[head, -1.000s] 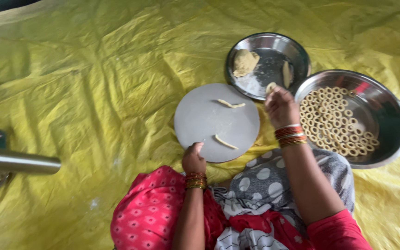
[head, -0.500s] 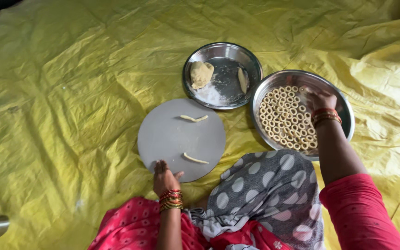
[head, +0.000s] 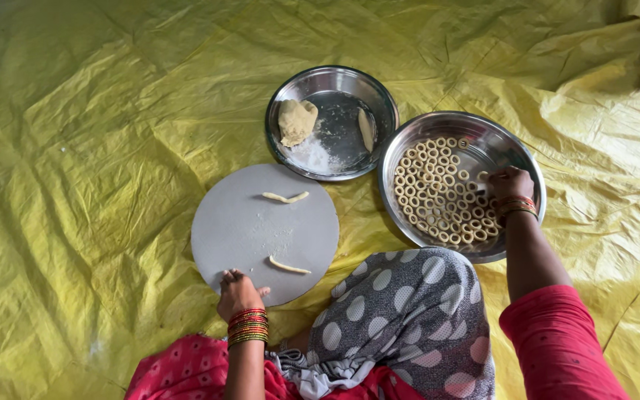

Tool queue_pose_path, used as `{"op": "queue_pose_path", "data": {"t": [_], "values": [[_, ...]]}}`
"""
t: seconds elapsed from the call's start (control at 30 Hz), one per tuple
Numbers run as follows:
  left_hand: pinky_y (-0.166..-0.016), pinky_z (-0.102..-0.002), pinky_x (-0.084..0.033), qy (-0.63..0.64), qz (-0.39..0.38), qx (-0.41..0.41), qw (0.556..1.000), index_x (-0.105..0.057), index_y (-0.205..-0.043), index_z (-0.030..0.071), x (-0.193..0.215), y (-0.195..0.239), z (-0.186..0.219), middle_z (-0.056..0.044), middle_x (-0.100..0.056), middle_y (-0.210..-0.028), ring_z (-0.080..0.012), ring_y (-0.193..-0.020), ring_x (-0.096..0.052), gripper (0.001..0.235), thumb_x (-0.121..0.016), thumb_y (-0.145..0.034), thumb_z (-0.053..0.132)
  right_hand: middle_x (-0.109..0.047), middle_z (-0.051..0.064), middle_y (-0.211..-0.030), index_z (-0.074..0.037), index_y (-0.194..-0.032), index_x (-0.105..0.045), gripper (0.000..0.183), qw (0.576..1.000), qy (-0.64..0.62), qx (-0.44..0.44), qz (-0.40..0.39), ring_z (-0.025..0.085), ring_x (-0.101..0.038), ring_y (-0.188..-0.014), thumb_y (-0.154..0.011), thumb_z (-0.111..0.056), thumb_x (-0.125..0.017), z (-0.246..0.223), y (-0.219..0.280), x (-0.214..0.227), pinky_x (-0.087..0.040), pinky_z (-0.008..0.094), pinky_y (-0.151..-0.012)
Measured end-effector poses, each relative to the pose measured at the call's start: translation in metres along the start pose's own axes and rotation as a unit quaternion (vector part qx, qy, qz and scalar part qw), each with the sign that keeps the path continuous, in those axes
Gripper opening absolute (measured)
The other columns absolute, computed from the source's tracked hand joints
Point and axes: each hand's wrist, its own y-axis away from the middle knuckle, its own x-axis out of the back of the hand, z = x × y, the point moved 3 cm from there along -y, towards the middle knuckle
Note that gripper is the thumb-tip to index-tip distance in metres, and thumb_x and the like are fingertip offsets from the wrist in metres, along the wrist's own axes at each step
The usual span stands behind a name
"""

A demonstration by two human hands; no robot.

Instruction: The person sits on a yellow tarp and rolls small pieces of dough into thin ropes on a round board. They then join the ends to form rings and place them into a metal bowl. The process is repeated continuously throughout the clip.

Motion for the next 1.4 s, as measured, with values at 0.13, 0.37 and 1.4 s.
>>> {"op": "queue_pose_path", "data": {"t": [0.13,0.37,1.4], "values": [[-0.101,-0.036,-0.056,-0.014,-0.013,0.006,1.000,-0.052,-0.143,0.003,0.001,0.000,0.001,-0.016,-0.054,-0.150,-0.0242,-0.134,-0.057,0.085,-0.087,-0.077,0.043,-0.076,0.016,-0.102,-0.020,-0.098,-0.083,0.026,0.998,0.057,-0.003,0.001,0.038,-0.072,-0.095,-0.079,-0.037,-0.083,0.004,-0.001,-0.006,-0.057,0.047,-0.088],[-0.105,-0.034,-0.053,-0.044,-0.029,0.005,0.999,-0.053,-0.142,0.004,0.003,-0.001,0.005,-0.015,-0.049,-0.154,-0.0228,-0.142,-0.049,0.085,-0.087,-0.075,0.045,-0.075,0.021,-0.105,-0.019,-0.107,-0.080,0.029,0.994,0.104,-0.016,-0.020,0.044,-0.070,-0.099,-0.089,-0.039,-0.070,0.001,0.012,0.004,-0.056,0.050,-0.091],[-0.112,-0.034,-0.046,-0.042,-0.027,-0.017,0.999,-0.066,-0.132,0.010,0.014,0.006,0.011,-0.014,-0.044,-0.157,-0.0252,-0.148,-0.039,0.068,-0.089,-0.076,0.041,-0.072,0.021,-0.119,-0.020,-0.127,-0.071,0.032,0.989,0.095,0.106,-0.029,0.045,-0.066,-0.108,-0.098,-0.020,-0.057,-0.017,0.028,0.010,-0.053,0.052,-0.092]]}}
